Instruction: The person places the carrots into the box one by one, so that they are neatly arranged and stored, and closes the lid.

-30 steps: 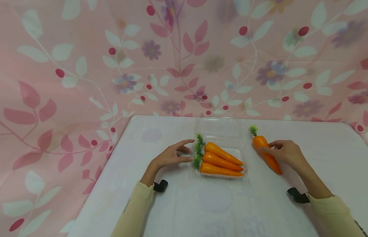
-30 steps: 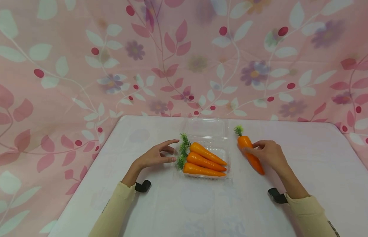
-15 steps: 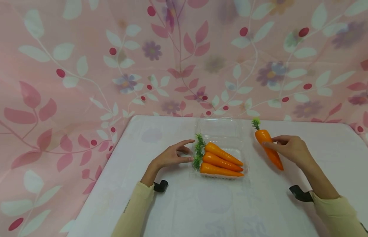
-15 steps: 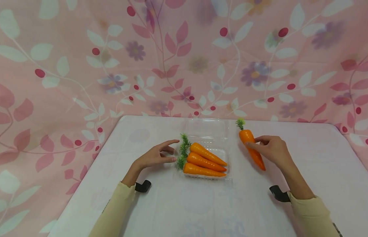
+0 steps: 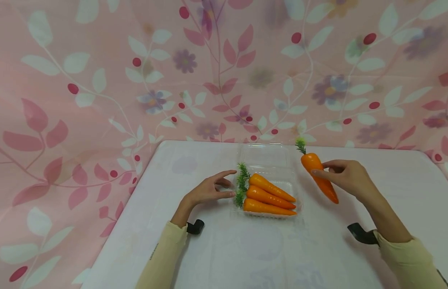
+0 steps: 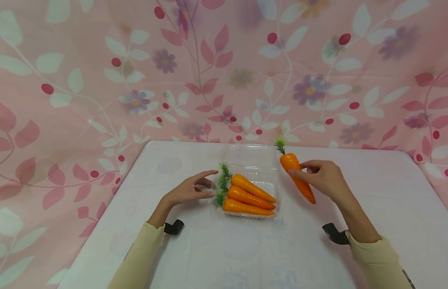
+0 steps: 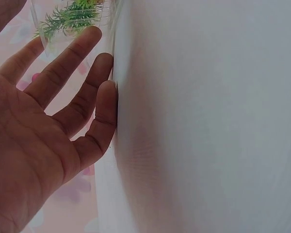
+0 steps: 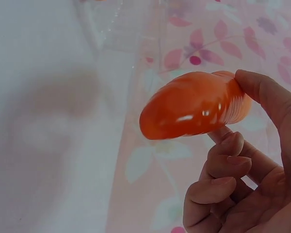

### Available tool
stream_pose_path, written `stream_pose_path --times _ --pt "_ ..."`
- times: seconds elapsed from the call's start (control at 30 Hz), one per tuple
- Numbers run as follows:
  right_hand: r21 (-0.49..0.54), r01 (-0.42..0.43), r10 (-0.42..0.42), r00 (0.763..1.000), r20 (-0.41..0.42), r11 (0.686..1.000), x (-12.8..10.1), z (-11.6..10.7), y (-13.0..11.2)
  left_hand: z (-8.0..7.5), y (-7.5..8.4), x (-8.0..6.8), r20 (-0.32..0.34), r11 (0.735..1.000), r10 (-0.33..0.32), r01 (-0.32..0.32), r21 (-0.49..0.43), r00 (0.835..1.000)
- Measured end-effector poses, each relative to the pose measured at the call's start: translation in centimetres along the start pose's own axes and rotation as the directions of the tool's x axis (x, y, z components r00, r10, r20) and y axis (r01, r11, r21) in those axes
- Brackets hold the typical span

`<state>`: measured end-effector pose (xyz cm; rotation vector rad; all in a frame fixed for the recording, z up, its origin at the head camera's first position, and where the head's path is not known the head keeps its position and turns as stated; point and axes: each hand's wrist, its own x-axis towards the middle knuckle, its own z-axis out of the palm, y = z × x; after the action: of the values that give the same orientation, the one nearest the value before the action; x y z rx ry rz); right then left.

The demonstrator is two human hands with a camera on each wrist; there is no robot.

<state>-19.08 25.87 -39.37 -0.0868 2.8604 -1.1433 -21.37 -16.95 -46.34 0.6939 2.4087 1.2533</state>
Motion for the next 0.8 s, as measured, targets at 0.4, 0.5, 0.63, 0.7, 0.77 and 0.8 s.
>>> stream_pose_path --times 0.4,0.5,0.63,0.7,0.77,0.8 --pt "0.043 0.047 -0.048 0.998 0.041 0.998 0.2 1.0 -2.1 0.0 0.0 0.0 -0.002 1.000 0.005 -0.005 0.002 1.000" --pt "0.048 0.061 -0.063 0.997 0.045 0.997 0.2 1.3 -2.6 0.0 0.1 0.0 0.002 1.000 0.005 -0.005 0.002 1.000" --pt "0.047 0.072 -0.075 0.995 0.060 0.996 0.4 1.7 -3.2 0.0 0.3 -0.1 0.000 1.000 0.015 -0.015 -0.001 1.000" --pt "0.053 0.079 -0.083 0.994 0.069 0.995 0.5 2.1 -3.5 0.0 0.3 -0.1 -0.001 1.000 0.015 -0.015 -0.003 1.000" --pt "0.063 0.087 -0.092 0.993 0.079 0.994 0.5 2.4 -3.8 0.0 0.3 -0.1 -0.003 1.000 0.016 -0.016 -0.003 1.000" --pt "0.069 0.089 -0.095 0.992 0.083 0.994 0.5 2.6 -4.0 0.0 0.2 -0.1 -0.001 1.000 0.015 -0.015 -0.003 1.000"
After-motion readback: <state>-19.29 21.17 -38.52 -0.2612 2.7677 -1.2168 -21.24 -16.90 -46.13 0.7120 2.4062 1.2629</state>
